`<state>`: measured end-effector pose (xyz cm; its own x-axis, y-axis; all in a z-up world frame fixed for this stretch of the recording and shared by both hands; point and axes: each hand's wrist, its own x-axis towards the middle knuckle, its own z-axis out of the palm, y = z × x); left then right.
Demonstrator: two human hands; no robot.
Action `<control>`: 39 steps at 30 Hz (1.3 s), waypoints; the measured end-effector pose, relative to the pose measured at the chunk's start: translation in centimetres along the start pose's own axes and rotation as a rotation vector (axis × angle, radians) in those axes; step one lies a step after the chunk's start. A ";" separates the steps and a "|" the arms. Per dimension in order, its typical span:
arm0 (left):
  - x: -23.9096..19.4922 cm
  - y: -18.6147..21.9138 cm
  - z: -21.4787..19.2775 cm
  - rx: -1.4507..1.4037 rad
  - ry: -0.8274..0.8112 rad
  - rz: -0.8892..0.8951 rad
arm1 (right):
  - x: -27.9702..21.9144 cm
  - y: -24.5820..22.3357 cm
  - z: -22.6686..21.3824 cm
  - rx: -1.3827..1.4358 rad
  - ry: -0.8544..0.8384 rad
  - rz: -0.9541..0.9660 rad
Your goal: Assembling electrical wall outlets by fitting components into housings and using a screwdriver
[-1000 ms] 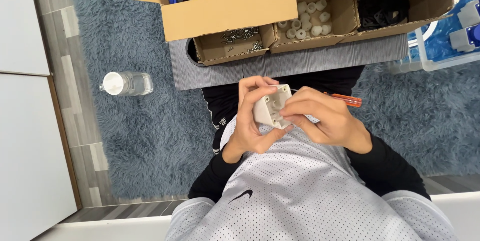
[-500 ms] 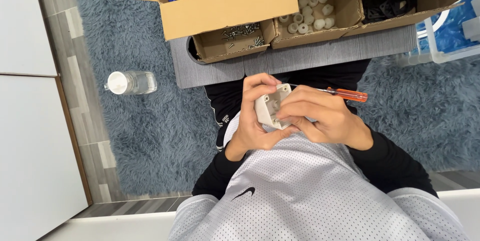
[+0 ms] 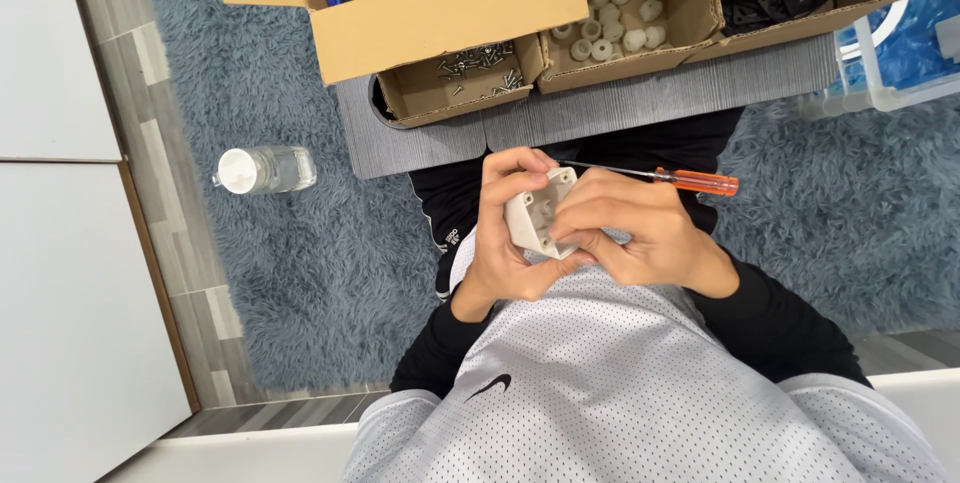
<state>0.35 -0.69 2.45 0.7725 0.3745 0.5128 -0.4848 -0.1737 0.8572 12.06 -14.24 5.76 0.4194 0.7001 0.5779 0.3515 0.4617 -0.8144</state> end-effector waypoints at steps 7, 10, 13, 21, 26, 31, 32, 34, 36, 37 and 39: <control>0.1 0.0 0.2 -0.014 -0.013 -0.005 | -0.3 0.6 0.4 0.021 0.074 0.012; 0.2 0.0 0.2 -0.038 -0.010 -0.010 | -0.6 0.7 0.4 0.036 0.092 0.016; 0.3 0.1 0.2 -0.061 -0.009 -0.012 | -0.5 0.7 0.5 0.046 0.106 0.014; 0.2 0.2 0.2 -0.068 -0.012 -0.014 | -0.5 0.6 0.5 0.033 0.090 0.009; 0.1 0.1 0.3 -0.076 -0.016 -0.030 | -0.9 0.5 0.3 0.033 0.062 0.020; 0.3 0.3 0.1 -0.047 -0.035 -0.029 | -0.6 0.8 0.5 0.062 0.093 0.014; 0.3 0.3 0.0 -0.039 -0.039 -0.029 | -0.5 0.8 0.5 0.071 0.085 0.011; 0.2 0.3 0.0 -0.051 -0.038 -0.037 | -1.0 1.2 0.7 0.070 0.106 0.012; 0.4 0.2 0.0 -0.064 -0.038 -0.039 | -1.1 1.4 0.7 0.065 0.126 0.010; 0.4 0.3 0.0 -0.062 -0.034 -0.036 | -1.1 1.3 0.7 0.065 0.123 0.005; 0.4 0.3 0.0 -0.058 -0.028 -0.032 | -1.0 1.1 0.7 0.067 0.117 -0.001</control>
<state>0.49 -0.62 2.88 0.7988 0.3529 0.4872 -0.4822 -0.1085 0.8693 11.44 -14.00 4.25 0.5157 0.6330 0.5773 0.2971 0.4999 -0.8135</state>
